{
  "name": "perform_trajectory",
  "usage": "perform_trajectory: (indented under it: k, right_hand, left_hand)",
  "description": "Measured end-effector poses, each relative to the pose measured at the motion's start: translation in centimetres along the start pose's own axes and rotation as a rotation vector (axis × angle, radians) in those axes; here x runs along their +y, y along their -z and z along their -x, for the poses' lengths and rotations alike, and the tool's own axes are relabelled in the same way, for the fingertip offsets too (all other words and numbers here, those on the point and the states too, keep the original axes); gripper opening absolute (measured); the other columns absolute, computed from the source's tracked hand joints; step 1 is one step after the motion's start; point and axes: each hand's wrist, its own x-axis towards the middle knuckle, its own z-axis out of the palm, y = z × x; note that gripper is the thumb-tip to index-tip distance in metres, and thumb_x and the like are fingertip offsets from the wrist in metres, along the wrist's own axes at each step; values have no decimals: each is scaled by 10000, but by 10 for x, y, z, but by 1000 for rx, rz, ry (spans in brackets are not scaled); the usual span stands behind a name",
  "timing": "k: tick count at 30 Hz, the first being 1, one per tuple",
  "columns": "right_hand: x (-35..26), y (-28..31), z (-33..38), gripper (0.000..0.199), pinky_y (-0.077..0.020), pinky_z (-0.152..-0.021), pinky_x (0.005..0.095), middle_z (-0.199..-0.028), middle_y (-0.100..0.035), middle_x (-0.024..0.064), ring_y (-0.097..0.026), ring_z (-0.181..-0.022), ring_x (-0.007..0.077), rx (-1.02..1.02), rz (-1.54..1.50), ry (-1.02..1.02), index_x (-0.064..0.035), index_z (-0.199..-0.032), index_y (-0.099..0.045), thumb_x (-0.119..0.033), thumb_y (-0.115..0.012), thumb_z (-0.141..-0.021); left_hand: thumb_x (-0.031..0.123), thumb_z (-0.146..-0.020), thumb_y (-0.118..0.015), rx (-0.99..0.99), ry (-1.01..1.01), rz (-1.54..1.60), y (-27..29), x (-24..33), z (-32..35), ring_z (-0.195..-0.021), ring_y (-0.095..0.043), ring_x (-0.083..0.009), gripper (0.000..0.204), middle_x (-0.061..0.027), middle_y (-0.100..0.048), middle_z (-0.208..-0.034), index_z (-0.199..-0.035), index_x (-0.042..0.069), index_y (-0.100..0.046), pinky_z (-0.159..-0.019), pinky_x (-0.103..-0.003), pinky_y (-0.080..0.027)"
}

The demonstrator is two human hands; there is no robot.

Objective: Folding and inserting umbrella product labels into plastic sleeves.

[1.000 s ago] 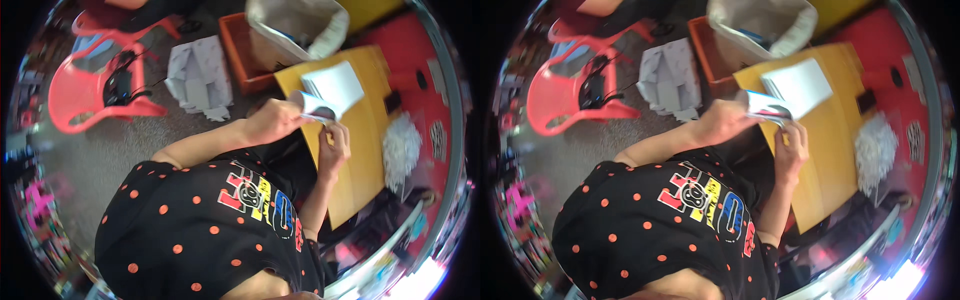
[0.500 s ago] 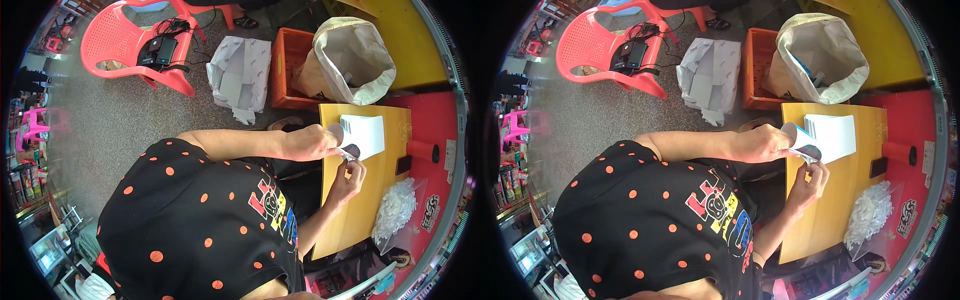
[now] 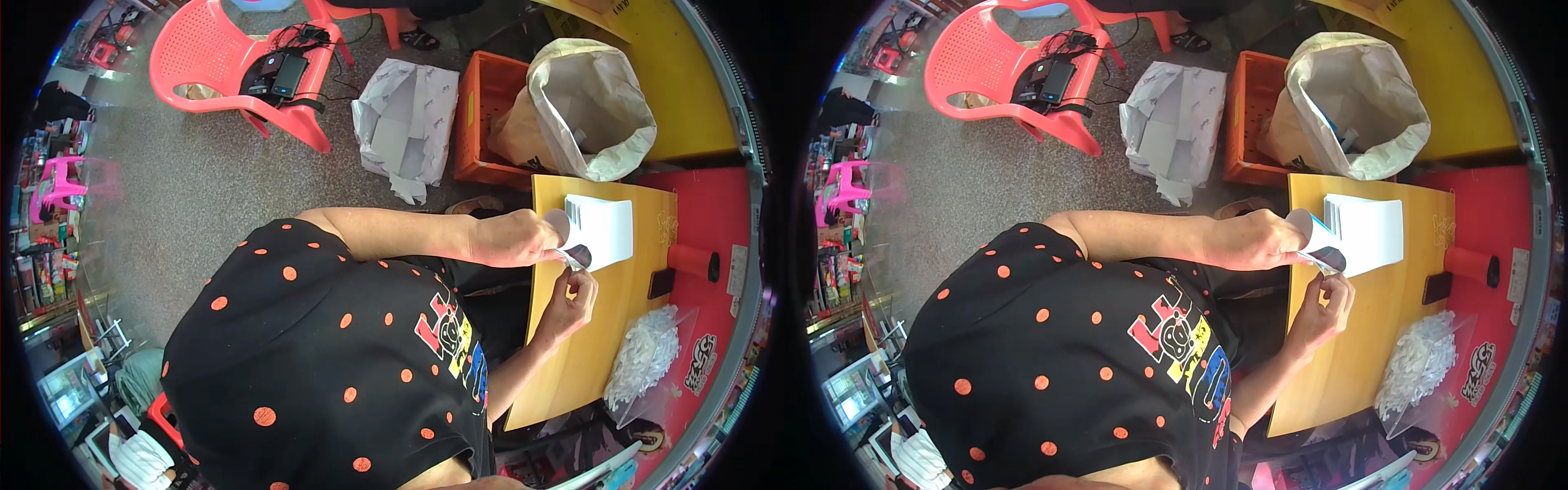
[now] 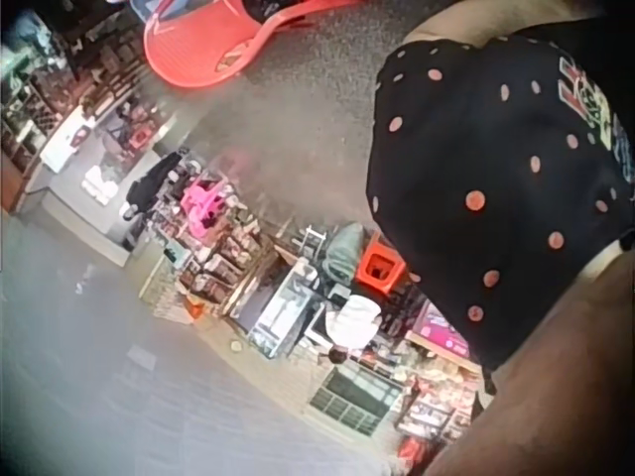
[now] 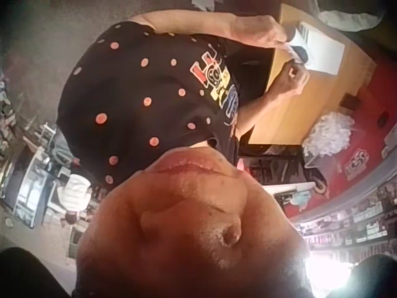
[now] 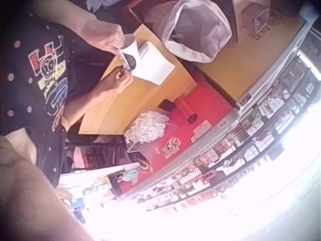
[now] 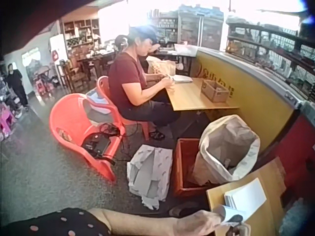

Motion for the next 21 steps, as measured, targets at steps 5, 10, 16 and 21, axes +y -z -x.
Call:
perform_trajectory:
  k: [5, 10, 16, 21]
  right_hand:
    - [-7, -5, -3, 164, -432, -629, 322, -740, -513, 71, -480, -651, 202, -50, -67, 21, -10, -743, -509, 63, -656, -752]
    - [-14, -14, -4, 192, -384, -570, 268, -660, -440, 28, -406, -600, 137, -87, -163, 28, -11, -718, -485, -8, -668, -778]
    - [-44, -26, -4, 219, -348, -540, 239, -628, -397, -8, -361, -582, 89, -170, -198, 165, -39, -702, -483, -56, -673, -810]
    - [-66, -45, 6, 210, -386, -582, 278, -709, -480, 33, -425, -611, 131, -330, -315, 95, -23, -725, -506, -22, -715, -743]
  left_hand:
    - [260, -889, -591, 72, -20, -40, 11, 3, 9, -593, -589, -356, 335, -176, -561, -625, -681, 5, -527, -535, -410, -455]
    - [212, -864, -626, 97, -18, -209, 29, 13, 27, -607, -584, -334, 283, -154, -553, -638, -695, 18, -508, -548, -395, -467]
    - [211, -873, -626, 158, 143, -205, 61, 29, 61, -629, -611, -322, 274, -159, -586, -657, -714, -1, -557, -572, -394, -470]
    - [128, -899, -579, 281, 399, 239, 106, 39, 97, -778, -694, -175, 192, -128, -708, -846, -933, -31, -681, -702, -272, -541]
